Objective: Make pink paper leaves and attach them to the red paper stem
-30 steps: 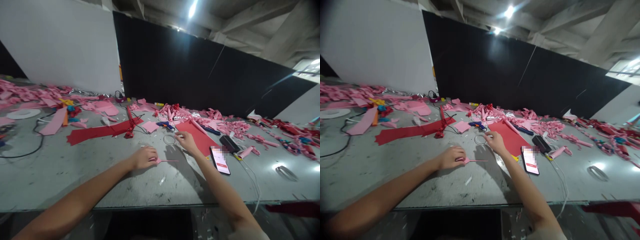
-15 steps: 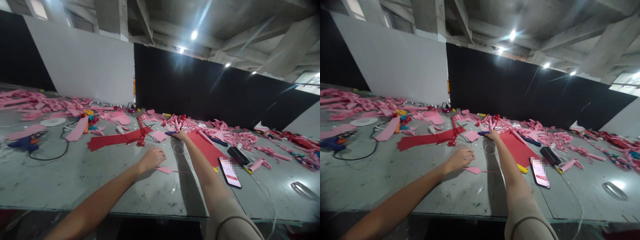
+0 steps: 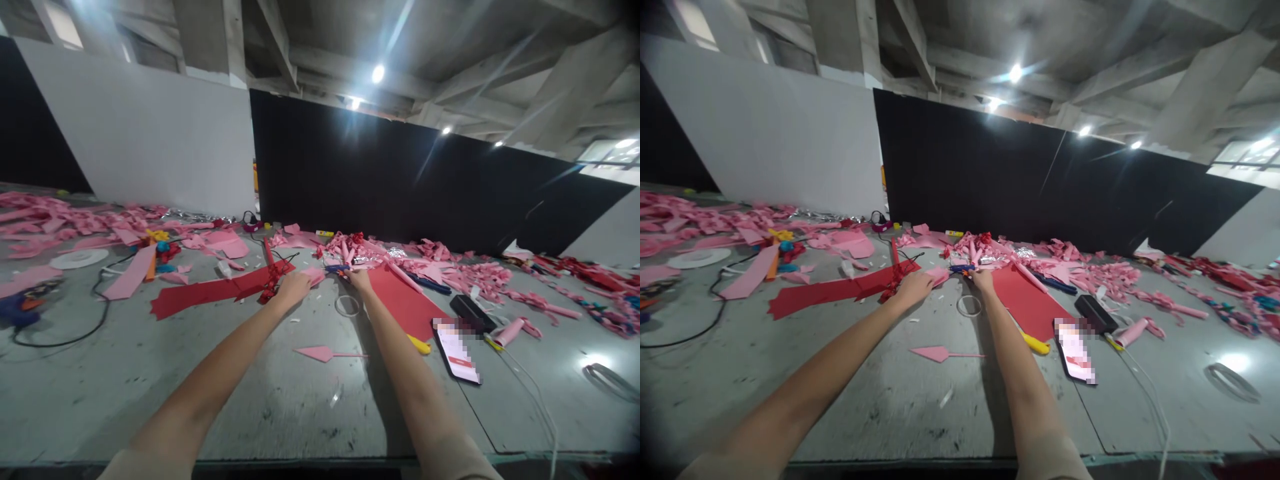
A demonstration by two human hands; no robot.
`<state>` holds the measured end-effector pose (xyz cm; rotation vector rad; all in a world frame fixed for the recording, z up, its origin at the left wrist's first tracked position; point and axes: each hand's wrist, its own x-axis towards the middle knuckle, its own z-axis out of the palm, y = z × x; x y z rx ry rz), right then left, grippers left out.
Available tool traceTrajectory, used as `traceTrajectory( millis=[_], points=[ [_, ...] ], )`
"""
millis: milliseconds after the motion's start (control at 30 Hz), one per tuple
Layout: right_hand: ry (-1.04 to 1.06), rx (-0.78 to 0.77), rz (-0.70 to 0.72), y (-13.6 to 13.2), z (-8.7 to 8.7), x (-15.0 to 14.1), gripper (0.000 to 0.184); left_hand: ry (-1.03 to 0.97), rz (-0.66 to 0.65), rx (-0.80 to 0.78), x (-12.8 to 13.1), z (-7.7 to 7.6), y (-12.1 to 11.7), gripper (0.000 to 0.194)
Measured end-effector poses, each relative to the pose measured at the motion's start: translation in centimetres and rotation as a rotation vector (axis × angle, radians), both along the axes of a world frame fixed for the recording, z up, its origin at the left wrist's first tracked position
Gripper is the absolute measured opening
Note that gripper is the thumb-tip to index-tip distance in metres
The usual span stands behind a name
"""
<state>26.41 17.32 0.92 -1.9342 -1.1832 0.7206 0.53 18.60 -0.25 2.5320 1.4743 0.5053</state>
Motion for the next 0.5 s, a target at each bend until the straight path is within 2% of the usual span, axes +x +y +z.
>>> traceTrajectory(
  millis=[100,233,500],
  points=[
    [0.134,0.067,-0.039,0.4,-1.2,0.6,0.041,-0.004,0.06,-0.035,-0.4,-0.3,0.9,0.04],
    [0.324,0.168,-0.059,0.5,-2.2,1.4,0.041,-0.077,0.149,-0.051,-0.6,0.1,2.3,0.04],
    [0.651,0.372,-0.016,0.3,-1.6,3.4,0.04,-0.412,0.288,0.036,-1.1,1.9,5.1,0.039]
  ],
)
